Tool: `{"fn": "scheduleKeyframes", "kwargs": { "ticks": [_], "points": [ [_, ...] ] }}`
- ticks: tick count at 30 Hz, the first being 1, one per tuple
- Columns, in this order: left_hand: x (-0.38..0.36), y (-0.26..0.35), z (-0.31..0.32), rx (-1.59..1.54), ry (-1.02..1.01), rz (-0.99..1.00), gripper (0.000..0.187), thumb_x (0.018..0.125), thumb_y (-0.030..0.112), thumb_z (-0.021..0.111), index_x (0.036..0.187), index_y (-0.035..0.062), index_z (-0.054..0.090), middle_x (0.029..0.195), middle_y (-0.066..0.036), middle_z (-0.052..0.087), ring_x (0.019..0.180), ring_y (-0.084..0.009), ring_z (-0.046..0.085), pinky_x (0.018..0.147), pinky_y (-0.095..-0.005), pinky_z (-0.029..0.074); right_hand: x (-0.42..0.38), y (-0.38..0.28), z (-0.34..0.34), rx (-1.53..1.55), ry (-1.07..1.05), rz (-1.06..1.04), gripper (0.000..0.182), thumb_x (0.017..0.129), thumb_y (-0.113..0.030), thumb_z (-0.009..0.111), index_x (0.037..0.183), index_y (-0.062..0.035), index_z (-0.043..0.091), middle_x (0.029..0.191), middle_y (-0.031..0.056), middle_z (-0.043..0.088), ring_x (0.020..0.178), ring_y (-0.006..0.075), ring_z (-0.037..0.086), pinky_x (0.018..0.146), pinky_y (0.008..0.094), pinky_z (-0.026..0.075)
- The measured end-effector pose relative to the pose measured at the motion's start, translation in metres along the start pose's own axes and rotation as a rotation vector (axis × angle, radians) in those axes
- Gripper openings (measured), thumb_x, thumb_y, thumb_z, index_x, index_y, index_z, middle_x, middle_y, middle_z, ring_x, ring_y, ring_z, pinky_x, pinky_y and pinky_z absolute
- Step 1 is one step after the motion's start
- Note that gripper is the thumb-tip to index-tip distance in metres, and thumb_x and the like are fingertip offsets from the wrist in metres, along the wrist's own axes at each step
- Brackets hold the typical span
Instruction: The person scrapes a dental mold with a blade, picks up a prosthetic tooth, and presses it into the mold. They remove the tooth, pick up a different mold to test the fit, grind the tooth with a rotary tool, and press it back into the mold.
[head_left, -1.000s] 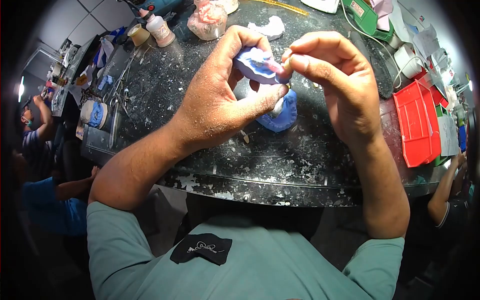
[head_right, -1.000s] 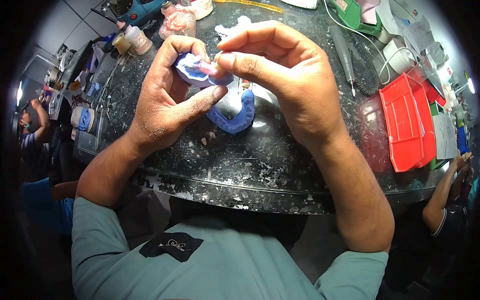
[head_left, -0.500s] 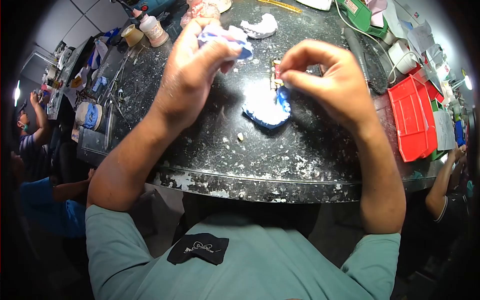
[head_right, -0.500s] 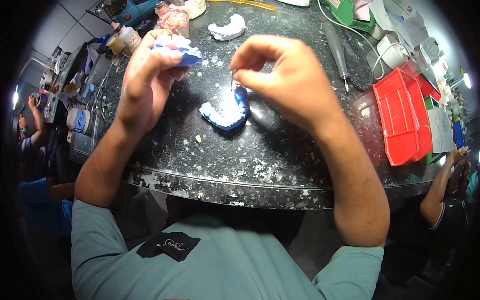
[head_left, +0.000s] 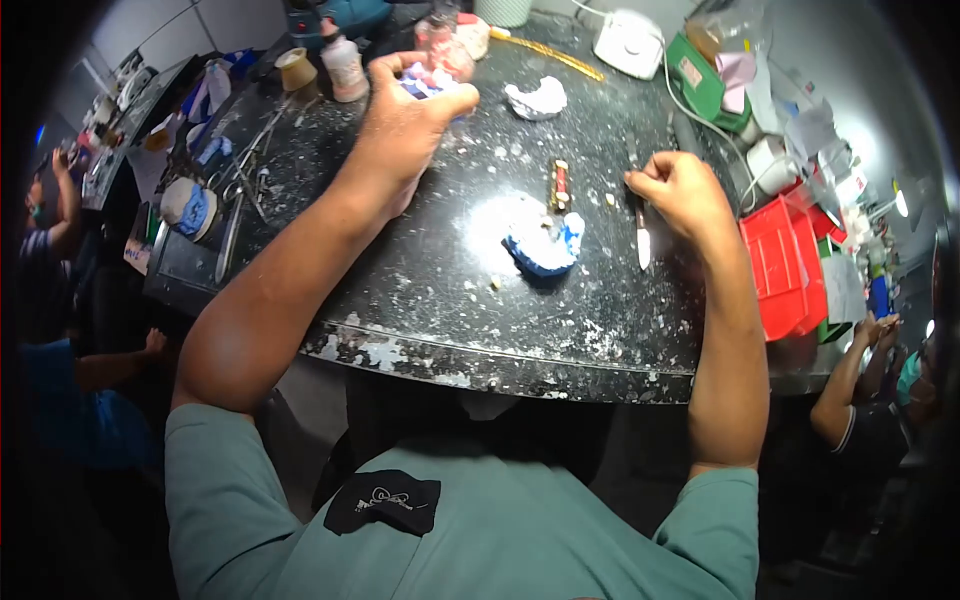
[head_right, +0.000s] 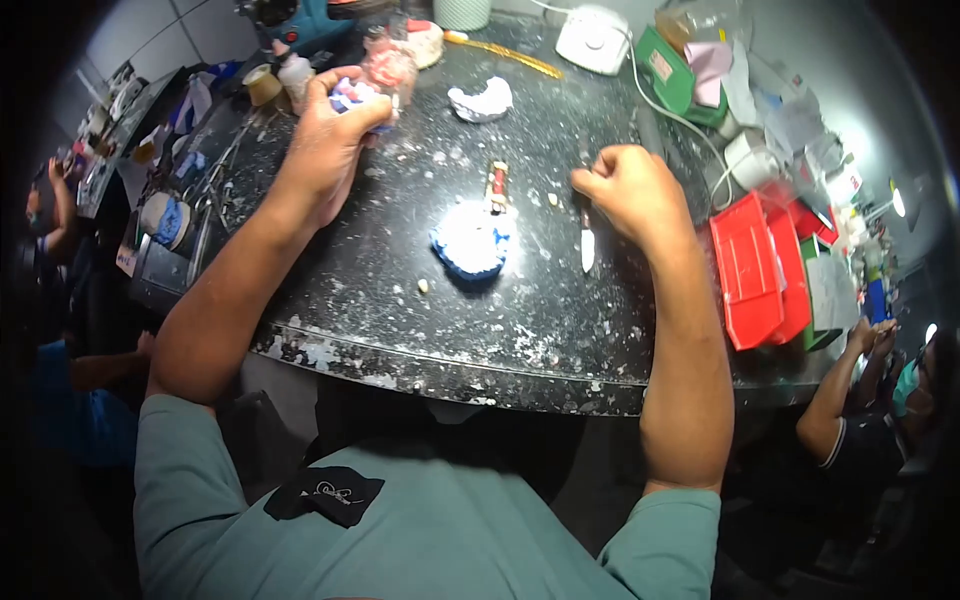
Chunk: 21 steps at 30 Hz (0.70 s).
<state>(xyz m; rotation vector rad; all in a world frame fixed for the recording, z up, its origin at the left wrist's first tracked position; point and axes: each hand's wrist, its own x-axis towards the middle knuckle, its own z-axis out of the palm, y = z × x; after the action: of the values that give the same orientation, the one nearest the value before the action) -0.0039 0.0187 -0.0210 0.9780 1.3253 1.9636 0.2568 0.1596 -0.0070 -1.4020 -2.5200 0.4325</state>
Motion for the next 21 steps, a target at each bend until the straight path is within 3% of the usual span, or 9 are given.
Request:
{"fn": "scheduleKeyframes", "kwargs": {
  "ticks": [3,4,6,8,10,13,16,19,21],
  "points": [
    [0.009,-0.004,-0.005,0.100,0.079,-0.002,0.073,0.075,0.013,0.074,0.135,0.0025,0.033,0.106,-0.010,0.054,0.090,-0.0132,0.054,0.078,-0.0268,0.044,0.017,0.010,-0.009,0.518,0.112,-0.009,0.028,0.085,-0.027,0.066,0.071,-0.0035,0.065,0.059,-0.0030,0.055,0.054,0.0092,0.052,0.053,0.0252,0.040],
    [0.011,-0.005,-0.007,0.130,0.065,-0.027,0.075,0.075,0.014,0.074,0.136,0.0013,0.032,0.107,-0.011,0.055,0.091,-0.0136,0.055,0.079,-0.0267,0.044,0.012,-0.003,-0.029,0.819,0.003,0.115,0.023,0.090,-0.026,0.061,0.079,-0.0062,0.067,0.060,-0.0045,0.051,0.052,0.0065,0.045,0.049,0.0216,0.034],
    [0.016,-0.009,-0.009,0.184,0.063,-0.036,0.081,0.074,0.016,0.075,0.139,-0.0035,0.029,0.112,-0.013,0.056,0.098,-0.0174,0.057,0.086,-0.0278,0.045,0.033,-0.011,-0.032,1.387,0.005,-0.047,0.022,0.093,-0.024,0.056,0.089,-0.0053,0.066,0.064,-0.0043,0.050,0.052,0.0053,0.042,0.048,0.0194,0.029],
    [0.011,0.000,-0.004,0.231,0.106,-0.022,0.082,0.074,0.016,0.075,0.140,-0.0052,0.030,0.114,-0.014,0.057,0.101,-0.0191,0.058,0.091,-0.0278,0.045,0.050,-0.030,-0.034,1.624,-0.047,-0.142,0.025,0.094,-0.025,0.055,0.091,-0.0014,0.063,0.074,0.0015,0.059,0.061,0.0102,0.053,0.059,0.0188,0.044],
    [0.016,0.000,-0.009,0.224,0.064,-0.041,0.082,0.073,0.017,0.075,0.139,-0.0058,0.032,0.115,-0.014,0.057,0.102,-0.0194,0.058,0.092,-0.0278,0.045,0.063,-0.062,-0.027,1.767,-0.095,-0.310,0.023,0.095,-0.024,0.056,0.096,-0.0008,0.061,0.083,0.0069,0.064,0.068,0.0168,0.061,0.067,0.0236,0.052],
    [0.020,0.001,-0.015,0.284,-0.001,-0.056,0.080,0.073,0.017,0.076,0.138,-0.0066,0.035,0.118,-0.016,0.058,0.106,-0.0201,0.058,0.092,-0.0284,0.046,0.076,-0.111,-0.014,1.562,0.035,-0.378,0.024,0.091,-0.018,0.064,0.107,-0.0006,0.058,0.095,0.0140,0.068,0.082,0.0240,0.070,0.070,0.0311,0.058],
    [0.022,-0.008,-0.014,0.360,0.015,-0.002,0.081,0.073,0.018,0.077,0.139,-0.0037,0.034,0.119,-0.018,0.057,0.105,-0.0207,0.058,0.090,-0.0294,0.047,0.078,-0.135,0.007,1.348,0.197,-0.601,0.024,0.090,-0.015,0.068,0.108,-0.0023,0.059,0.093,0.0138,0.069,0.084,0.0217,0.071,0.072,0.0301,0.058],
    [0.022,-0.015,-0.011,0.431,0.052,0.016,0.073,0.074,0.019,0.077,0.131,-0.0022,0.037,0.114,-0.016,0.057,0.101,-0.0196,0.058,0.088,-0.0298,0.048,0.077,-0.138,0.020,1.294,0.222,-0.591,0.020,0.091,-0.010,0.065,0.108,-0.0010,0.059,0.095,0.0124,0.070,0.087,0.0206,0.070,0.072,0.0287,0.057],
    [0.020,-0.017,-0.008,0.486,0.123,0.154,0.065,0.075,0.020,0.078,0.122,0.0001,0.038,0.105,-0.012,0.056,0.097,-0.0172,0.057,0.085,-0.0293,0.048,0.078,-0.134,0.025,1.294,0.211,-0.573,0.020,0.091,-0.010,0.065,0.109,-0.0006,0.060,0.096,0.0121,0.069,0.088,0.0203,0.070,0.072,0.0289,0.057]
  ]
}}
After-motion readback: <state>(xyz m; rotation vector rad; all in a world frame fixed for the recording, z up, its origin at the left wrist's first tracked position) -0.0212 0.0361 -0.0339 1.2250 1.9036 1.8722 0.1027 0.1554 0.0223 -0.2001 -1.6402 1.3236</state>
